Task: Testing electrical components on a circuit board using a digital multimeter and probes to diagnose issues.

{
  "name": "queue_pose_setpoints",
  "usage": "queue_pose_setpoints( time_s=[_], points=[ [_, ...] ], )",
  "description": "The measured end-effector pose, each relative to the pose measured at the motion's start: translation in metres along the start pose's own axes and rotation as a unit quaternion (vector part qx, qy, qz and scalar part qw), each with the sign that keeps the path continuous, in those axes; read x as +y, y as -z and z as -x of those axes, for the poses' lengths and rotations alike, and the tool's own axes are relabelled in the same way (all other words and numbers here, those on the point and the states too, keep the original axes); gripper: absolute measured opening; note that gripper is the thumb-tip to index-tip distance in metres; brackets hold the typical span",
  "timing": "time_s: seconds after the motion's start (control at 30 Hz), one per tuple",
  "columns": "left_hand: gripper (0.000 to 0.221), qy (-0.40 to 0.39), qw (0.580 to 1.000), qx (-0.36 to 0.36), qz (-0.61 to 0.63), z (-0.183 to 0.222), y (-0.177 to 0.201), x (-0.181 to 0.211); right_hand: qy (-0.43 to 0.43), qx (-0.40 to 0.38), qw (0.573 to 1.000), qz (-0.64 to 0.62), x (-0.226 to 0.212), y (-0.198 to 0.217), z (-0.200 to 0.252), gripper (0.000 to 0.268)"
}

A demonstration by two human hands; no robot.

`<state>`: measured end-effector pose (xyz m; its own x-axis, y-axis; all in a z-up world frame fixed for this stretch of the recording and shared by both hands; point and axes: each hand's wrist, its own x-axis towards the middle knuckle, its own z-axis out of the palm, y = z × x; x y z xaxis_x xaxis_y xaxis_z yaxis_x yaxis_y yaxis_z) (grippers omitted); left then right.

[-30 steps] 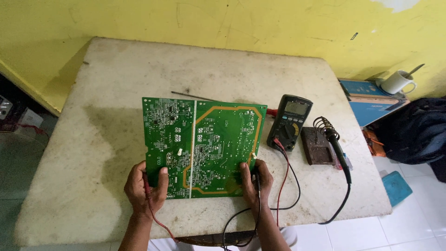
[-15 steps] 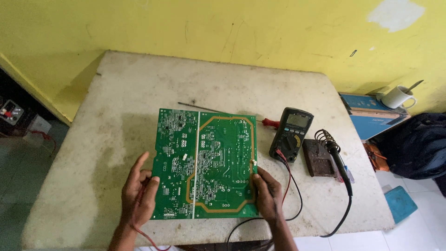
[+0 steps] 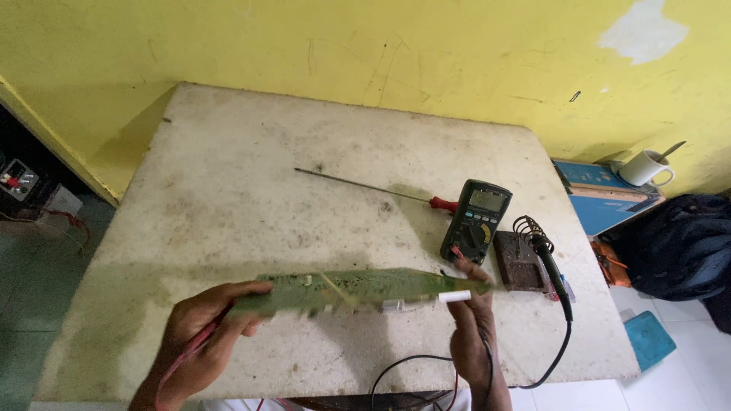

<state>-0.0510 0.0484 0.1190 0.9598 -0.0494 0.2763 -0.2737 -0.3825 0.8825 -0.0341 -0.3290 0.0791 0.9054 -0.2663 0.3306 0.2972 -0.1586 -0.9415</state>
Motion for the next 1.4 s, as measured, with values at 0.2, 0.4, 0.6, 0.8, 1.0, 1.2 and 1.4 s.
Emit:
queue_pose_setpoints(
  time_s=[0.2, 0.4, 0.6, 0.8, 1.0, 1.2, 1.4],
  points=[
    [0.042, 0.081, 0.993, 0.082, -0.022, -0.023, -0.018, -0.011, 0.108, -0.092, 0.984, 0.107, -0.025, -0.023, -0.022, 0.028],
    [0.03, 0.022, 0.992, 0.128, -0.005, -0.047, -0.034, -0.069, -0.045, -0.069, 0.989, -0.121, 0.026, -0.049, -0.035, 0.062],
    [0.032, -0.064, 0.972, 0.215, -0.069, -0.044, -0.073, -0.135, -0.068, -0.086, 0.992, -0.064, 0.051, -0.058, -0.024, 0.06],
    [0.024, -0.095, 0.956, 0.271, -0.065, -0.043, -0.084, -0.149, -0.038, -0.064, 0.997, -0.012, 0.073, -0.055, -0.018, 0.047],
    [0.024, -0.088, 0.954, 0.281, -0.061, -0.038, -0.082, -0.143, -0.051, -0.035, 0.997, -0.044, 0.08, -0.052, -0.015, 0.049],
    [0.024, -0.099, 0.947, 0.296, -0.083, -0.039, -0.081, -0.145, -0.066, -0.041, 0.994, -0.072, 0.07, -0.056, -0.013, 0.049],
    [0.024, -0.104, 0.944, 0.303, -0.084, -0.037, -0.082, -0.143, -0.067, -0.038, 0.994, -0.082, 0.085, -0.05, -0.014, 0.048]
  ],
)
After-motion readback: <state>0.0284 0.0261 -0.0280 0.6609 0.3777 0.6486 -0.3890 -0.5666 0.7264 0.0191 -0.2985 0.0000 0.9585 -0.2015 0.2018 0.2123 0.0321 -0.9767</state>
